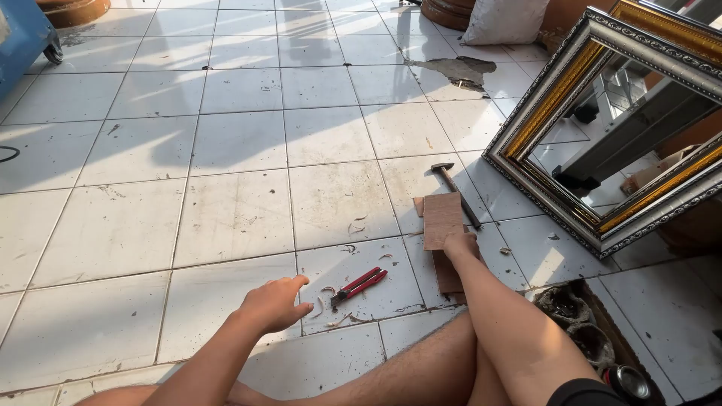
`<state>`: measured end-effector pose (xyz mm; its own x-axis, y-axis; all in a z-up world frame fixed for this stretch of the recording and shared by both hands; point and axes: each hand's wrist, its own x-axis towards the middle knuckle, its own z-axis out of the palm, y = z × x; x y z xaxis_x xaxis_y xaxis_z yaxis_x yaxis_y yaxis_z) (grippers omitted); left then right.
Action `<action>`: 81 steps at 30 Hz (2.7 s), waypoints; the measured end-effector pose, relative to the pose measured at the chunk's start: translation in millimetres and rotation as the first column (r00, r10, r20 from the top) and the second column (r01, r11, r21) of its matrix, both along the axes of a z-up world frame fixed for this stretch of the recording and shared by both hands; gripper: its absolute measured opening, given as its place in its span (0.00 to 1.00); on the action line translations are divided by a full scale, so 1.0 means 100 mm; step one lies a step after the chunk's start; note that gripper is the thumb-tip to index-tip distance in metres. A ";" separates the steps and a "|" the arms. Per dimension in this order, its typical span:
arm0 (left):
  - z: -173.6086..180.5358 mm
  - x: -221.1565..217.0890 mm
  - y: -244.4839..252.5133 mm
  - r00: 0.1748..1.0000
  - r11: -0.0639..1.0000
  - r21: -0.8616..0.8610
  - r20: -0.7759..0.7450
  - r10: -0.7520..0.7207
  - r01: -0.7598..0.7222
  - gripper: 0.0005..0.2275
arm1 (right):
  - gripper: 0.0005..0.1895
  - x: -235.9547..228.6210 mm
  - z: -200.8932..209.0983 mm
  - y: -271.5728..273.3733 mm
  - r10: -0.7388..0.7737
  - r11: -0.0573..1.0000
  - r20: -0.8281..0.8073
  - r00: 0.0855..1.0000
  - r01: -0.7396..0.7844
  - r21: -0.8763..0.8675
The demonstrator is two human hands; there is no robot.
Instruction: Reinforcing the corners of a picture frame by cutting small triangular pieces of material and gluing them onto the frame joints.
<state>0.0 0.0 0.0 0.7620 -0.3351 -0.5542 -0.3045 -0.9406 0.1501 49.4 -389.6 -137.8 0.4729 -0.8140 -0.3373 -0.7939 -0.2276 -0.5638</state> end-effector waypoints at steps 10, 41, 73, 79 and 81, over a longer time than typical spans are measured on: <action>-0.34 0.17 0.15 0.950 0.934 -0.268 0.138 0.278 -0.235 0.29 | 0.20 -0.33 0.66 2.10 0.630 0.651 0.286 0.722 -0.692 0.311; -0.64 0.26 0.04 0.987 0.991 0.059 0.111 0.117 -0.124 0.31 | 0.21 0.02 0.91 2.58 0.830 0.539 0.064 0.555 -0.826 0.168; -0.50 0.20 0.02 0.953 0.984 -0.026 0.246 0.178 -0.177 0.22 | 0.15 0.73 0.23 3.00 0.831 -0.002 -0.555 0.041 -0.997 -0.077; -1.10 0.44 -0.02 0.974 0.977 0.183 0.217 0.070 -0.111 0.28 | 0.09 0.46 0.11 2.79 0.841 0.043 -0.535 0.076 -0.996 -0.074; -1.10 0.48 -0.05 0.974 0.957 0.248 0.203 0.098 -0.148 0.22 | 0.10 0.28 0.18 2.71 0.863 0.095 -0.492 0.116 -0.993 -0.069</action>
